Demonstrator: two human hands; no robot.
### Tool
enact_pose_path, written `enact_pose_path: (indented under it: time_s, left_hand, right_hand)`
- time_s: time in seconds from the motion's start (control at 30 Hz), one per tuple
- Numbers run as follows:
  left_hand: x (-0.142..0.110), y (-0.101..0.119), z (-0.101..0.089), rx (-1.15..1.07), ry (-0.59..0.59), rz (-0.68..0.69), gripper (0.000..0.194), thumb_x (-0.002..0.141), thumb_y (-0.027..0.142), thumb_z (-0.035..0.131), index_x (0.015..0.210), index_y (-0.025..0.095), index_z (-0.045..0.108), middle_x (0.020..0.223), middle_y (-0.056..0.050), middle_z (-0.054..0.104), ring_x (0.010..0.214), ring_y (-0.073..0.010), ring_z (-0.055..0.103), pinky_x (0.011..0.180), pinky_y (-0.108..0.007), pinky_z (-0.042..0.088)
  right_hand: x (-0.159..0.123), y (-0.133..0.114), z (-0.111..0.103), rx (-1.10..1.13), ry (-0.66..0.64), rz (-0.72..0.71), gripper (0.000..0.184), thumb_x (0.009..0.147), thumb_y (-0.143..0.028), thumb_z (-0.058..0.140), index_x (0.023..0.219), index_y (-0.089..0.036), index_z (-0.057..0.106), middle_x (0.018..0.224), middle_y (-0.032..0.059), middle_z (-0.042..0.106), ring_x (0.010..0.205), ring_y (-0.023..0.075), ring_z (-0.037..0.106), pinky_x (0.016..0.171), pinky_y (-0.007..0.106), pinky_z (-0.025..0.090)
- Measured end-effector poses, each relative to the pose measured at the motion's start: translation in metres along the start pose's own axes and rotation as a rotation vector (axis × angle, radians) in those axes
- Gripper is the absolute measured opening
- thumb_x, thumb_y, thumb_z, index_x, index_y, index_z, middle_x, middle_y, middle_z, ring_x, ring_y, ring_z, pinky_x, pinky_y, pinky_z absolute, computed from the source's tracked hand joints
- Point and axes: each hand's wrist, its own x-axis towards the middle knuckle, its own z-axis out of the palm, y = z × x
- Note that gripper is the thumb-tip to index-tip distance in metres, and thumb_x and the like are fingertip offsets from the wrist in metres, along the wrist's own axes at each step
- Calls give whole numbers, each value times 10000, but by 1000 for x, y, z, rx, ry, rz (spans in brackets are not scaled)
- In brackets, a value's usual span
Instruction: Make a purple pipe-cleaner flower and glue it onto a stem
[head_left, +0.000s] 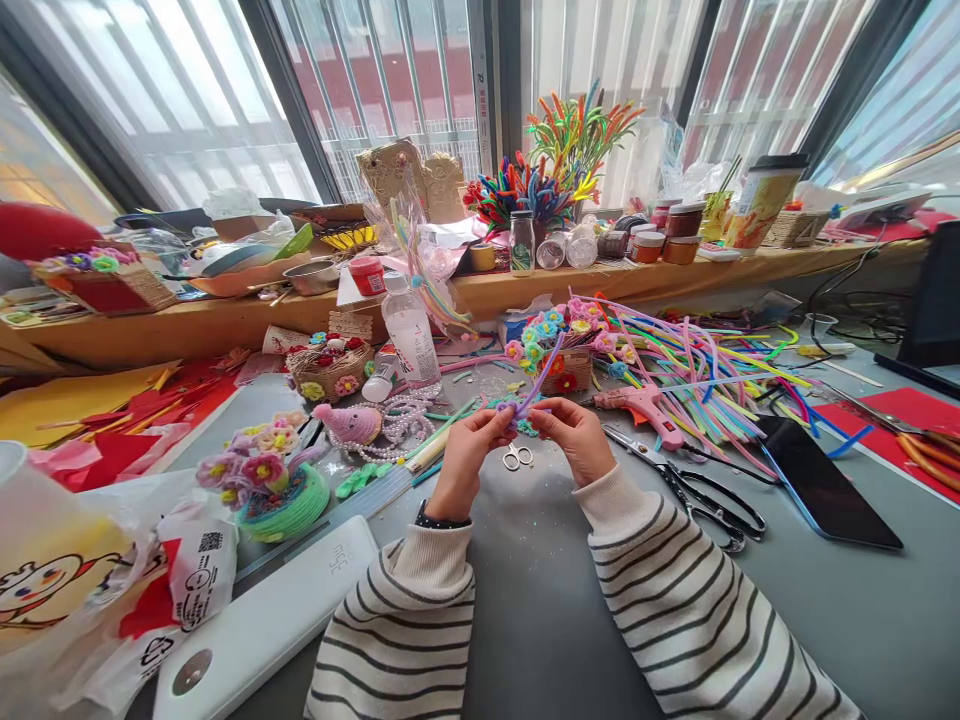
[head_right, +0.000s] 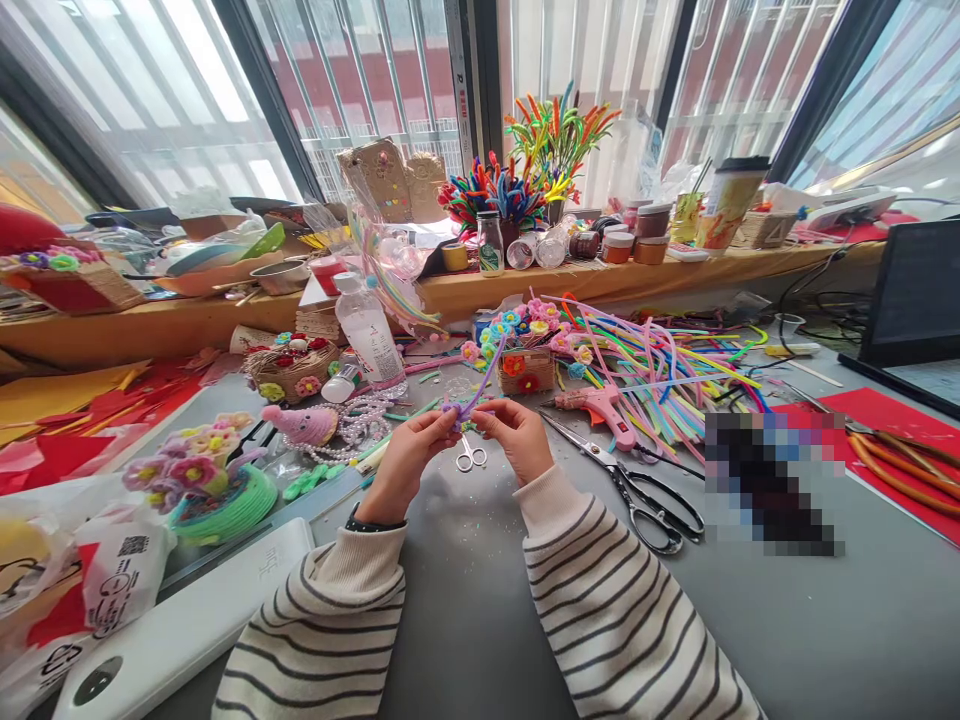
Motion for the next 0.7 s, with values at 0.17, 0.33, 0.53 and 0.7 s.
enact_pose_path:
  time_s: [0.17, 0.33, 0.53, 0.7]
  left_hand:
    - [-2, 0, 2, -26, -16, -41, 236, 532, 344, 680, 592, 127, 607, 553, 7, 573, 527, -76, 532, 572, -207, 428]
    - [-3, 1, 3, -55, -55, -43, 238, 551, 346, 669, 634, 131, 608, 579, 2, 581, 558, -87, 544, 591, -215, 435]
    - [-3, 1, 5, -31, -44, -35, 236, 560, 340, 664, 623, 123, 594, 584, -6, 582, 556, -88, 542, 572, -210, 434]
    - [-2, -1, 5, 22, -74, -40, 238, 563, 339, 663, 615, 124, 575, 578, -4, 585, 574, -98, 562, 579, -211, 439]
  right_hand:
    - [0, 2, 0, 101, -34, 25, 162, 539, -280, 697, 673, -206, 645, 663, -20, 607, 596, 89, 495, 570, 235, 383]
    - [-2, 1, 1, 106, -57, -15, 120, 567, -286, 682, 643, -204, 638, 682, -15, 610, 619, 93, 496, 549, 225, 373]
    - [-1, 0, 3, 78, -77, -26, 141, 590, -284, 666, 672, -196, 593, 645, -20, 613, 572, 89, 514, 537, 228, 380]
    - [1, 3, 3, 59, -49, -67, 176, 570, -258, 681, 649, -185, 541, 557, -58, 564, 532, 71, 501, 529, 208, 392]
